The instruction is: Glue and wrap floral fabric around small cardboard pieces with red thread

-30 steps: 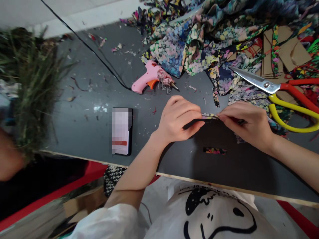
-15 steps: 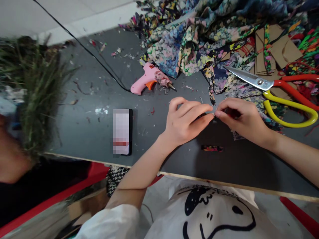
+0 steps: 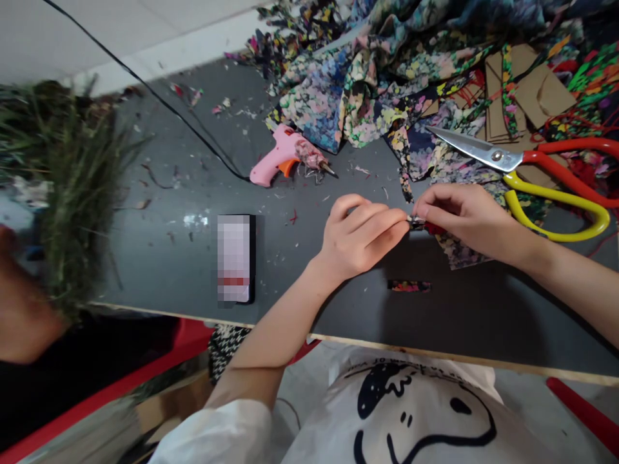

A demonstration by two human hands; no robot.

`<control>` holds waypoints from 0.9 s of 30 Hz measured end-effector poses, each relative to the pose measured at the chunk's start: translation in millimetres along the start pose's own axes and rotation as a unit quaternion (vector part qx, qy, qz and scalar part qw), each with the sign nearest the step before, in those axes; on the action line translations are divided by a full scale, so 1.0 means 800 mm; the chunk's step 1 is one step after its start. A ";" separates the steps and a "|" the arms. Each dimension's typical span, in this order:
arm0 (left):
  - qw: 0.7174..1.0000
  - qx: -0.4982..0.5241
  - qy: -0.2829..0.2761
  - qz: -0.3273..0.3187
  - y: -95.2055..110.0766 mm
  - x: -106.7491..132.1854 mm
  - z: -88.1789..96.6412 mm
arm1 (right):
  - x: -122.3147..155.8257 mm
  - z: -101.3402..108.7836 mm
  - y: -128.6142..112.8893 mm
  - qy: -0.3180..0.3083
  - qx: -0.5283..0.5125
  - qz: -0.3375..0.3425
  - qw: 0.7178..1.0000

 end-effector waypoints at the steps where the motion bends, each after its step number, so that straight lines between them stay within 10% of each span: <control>1: 1.000 0.006 0.000 0.001 0.000 0.000 0.000 | 0.000 0.000 0.000 0.001 0.007 0.001 1.000; 22: 0.997 0.076 -0.010 -0.010 -0.003 0.019 -0.007 | 0.003 -0.001 -0.004 0.003 0.091 0.005 0.996; 27: 0.995 0.098 -0.010 0.002 -0.004 0.021 -0.008 | 0.013 0.008 -0.033 0.074 0.089 0.133 0.984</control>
Point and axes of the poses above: each hand's wrist, its own x-axis away from the middle knuckle, its own z-axis out of the back of the hand, y = z × x, the point moved 8 cm from there along -x, towards the middle knuckle, and after that the axes turned 11 degrees about y, right-handed, at the moved point
